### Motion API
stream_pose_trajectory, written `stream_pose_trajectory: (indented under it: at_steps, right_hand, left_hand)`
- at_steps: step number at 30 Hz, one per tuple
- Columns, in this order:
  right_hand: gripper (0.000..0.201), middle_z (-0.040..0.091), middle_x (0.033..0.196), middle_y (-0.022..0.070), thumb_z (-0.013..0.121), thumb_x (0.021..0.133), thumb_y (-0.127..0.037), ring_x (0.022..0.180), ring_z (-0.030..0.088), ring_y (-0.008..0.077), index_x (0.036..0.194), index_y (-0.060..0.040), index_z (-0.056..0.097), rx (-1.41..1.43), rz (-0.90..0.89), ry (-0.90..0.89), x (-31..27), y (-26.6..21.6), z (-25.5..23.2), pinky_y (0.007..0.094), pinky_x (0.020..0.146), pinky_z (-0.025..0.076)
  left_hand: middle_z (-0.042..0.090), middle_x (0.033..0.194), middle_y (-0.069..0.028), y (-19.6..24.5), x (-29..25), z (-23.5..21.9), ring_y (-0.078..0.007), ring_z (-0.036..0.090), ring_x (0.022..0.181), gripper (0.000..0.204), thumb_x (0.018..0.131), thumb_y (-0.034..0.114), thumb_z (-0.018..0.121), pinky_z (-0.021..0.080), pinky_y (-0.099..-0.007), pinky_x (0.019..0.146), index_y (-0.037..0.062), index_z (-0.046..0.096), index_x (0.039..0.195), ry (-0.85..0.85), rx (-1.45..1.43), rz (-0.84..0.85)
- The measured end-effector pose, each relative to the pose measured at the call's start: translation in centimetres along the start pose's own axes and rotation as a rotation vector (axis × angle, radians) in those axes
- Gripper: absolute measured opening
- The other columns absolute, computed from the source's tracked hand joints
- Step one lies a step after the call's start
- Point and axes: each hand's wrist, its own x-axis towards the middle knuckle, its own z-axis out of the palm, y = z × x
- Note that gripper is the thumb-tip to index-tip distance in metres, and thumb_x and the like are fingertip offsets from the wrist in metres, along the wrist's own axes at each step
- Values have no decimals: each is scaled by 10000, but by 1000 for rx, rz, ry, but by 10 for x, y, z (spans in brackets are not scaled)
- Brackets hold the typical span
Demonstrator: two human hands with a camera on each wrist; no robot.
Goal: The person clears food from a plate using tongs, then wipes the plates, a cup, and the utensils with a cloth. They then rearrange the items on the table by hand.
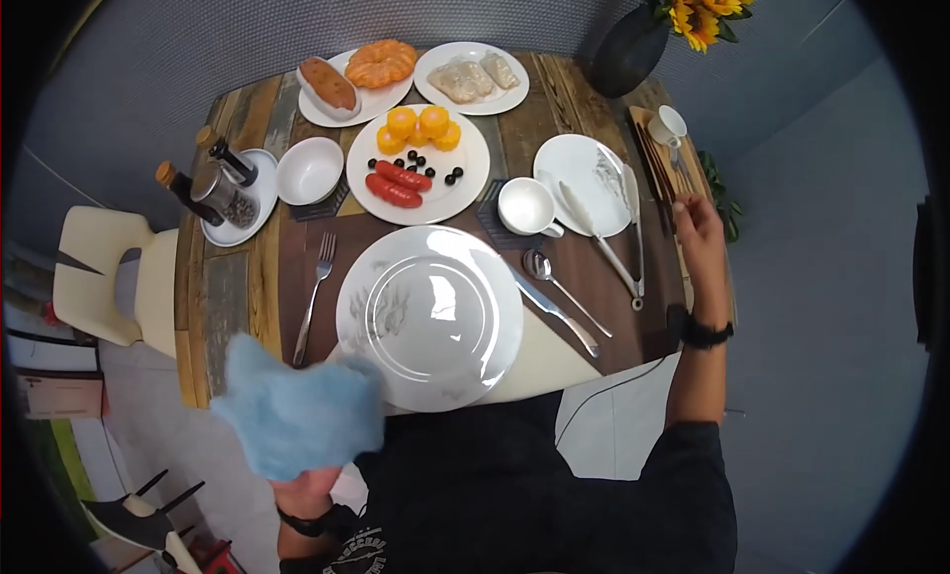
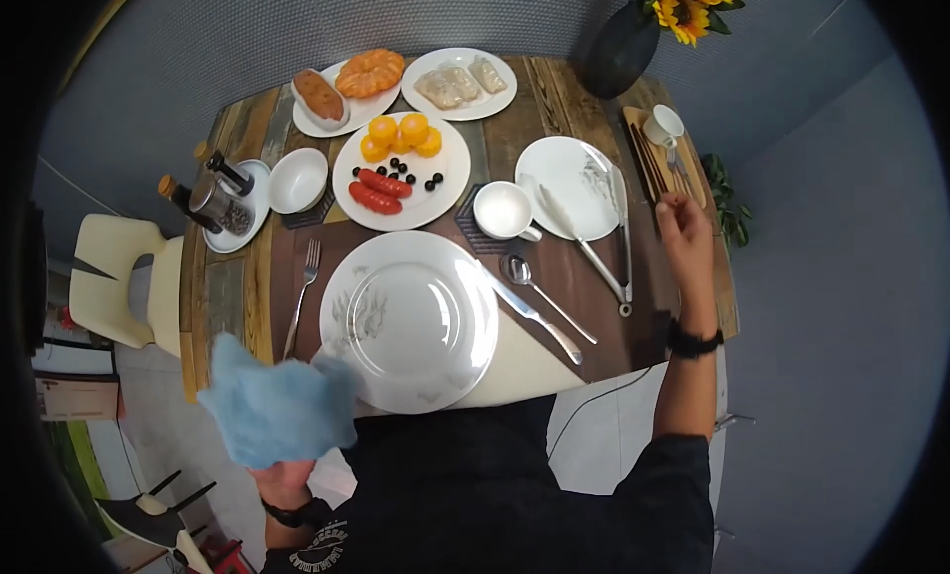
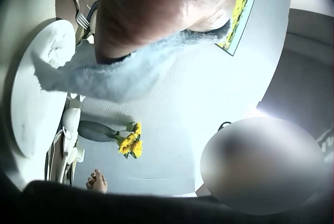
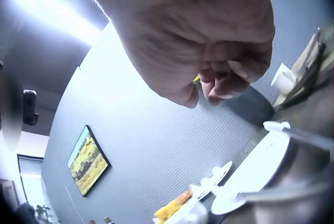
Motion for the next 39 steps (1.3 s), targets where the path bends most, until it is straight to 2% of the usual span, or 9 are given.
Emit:
stream_pose_trajectory:
  at_steps: [2,3,6,10,13,15,19,27,39]
  right_hand:
    - [173,609,902,-38,647,988,-122,781,530,55,1103,6,637,121,0,-51,-47,-19,9,219,693,432]
    - [169,610,895,-39,650,987,-123,776,529,54,1099,3,644,123,34,-64,-69,-30,14,220,687,433]
    - [98,594,881,-49,647,987,-109,760,512,30,1037,-24,655,101,165,-170,-126,-44,27,215,660,428]
    - [100,649,819,117,727,863,-77,664,620,228,928,-7,696,-239,-6,-171,-162,-64,49,325,614,478]
    - [133,660,874,141,738,842,-95,766,656,332,943,-20,692,-350,-84,-185,-166,-55,58,400,681,515]
    - [175,665,929,157,747,834,-119,876,654,384,968,-26,683,-484,-70,-249,-165,-53,61,454,752,523]
    - [168,661,944,161,742,845,-124,925,648,378,968,-33,674,-511,-32,-300,-161,-43,67,468,793,518]
    - [146,640,915,195,699,887,-102,914,611,415,914,-10,590,-524,-90,-365,-155,-24,68,489,807,486]
    - [114,609,877,204,600,978,-84,843,606,411,976,-7,516,-464,-238,-291,-160,-29,61,462,737,483]
  left_hand:
    - [529,1457,-91,-6,-20,-5,-308,511,1340,695,972,581,555,354,-533,1172,83,473,1448,-72,1235,529]
    - [529,1457,-91,-7,-18,-8,-308,511,1340,695,972,581,555,354,-533,1172,83,473,1448,-72,1236,520]
    - [556,1408,-140,-9,7,-11,-357,526,1300,658,1049,589,340,382,-582,1122,95,445,1470,-219,-211,-121]
    - [545,1424,-143,-14,3,-11,-354,530,1299,669,1045,592,351,390,-577,1120,89,441,1476,-46,-157,-71]
    - [589,1374,-87,-21,12,-6,-261,544,1284,547,1049,527,423,444,-443,1101,107,532,1382,-145,-125,-381]
    - [615,1336,-54,-22,7,-28,-213,590,1223,489,1015,441,553,504,-355,1009,112,538,1377,-156,1243,-79]
    - [580,1400,-128,-39,7,-34,-265,564,1276,528,1026,384,576,430,-436,1121,88,481,1452,-294,744,-268]
    - [563,1412,-137,-30,9,-3,-289,567,1282,471,1054,315,516,447,-421,1120,50,469,1441,-6,57,-514]
    - [533,1458,-156,-33,10,-12,-331,531,1335,544,1064,367,472,419,-496,1146,44,415,1497,-148,23,-250]
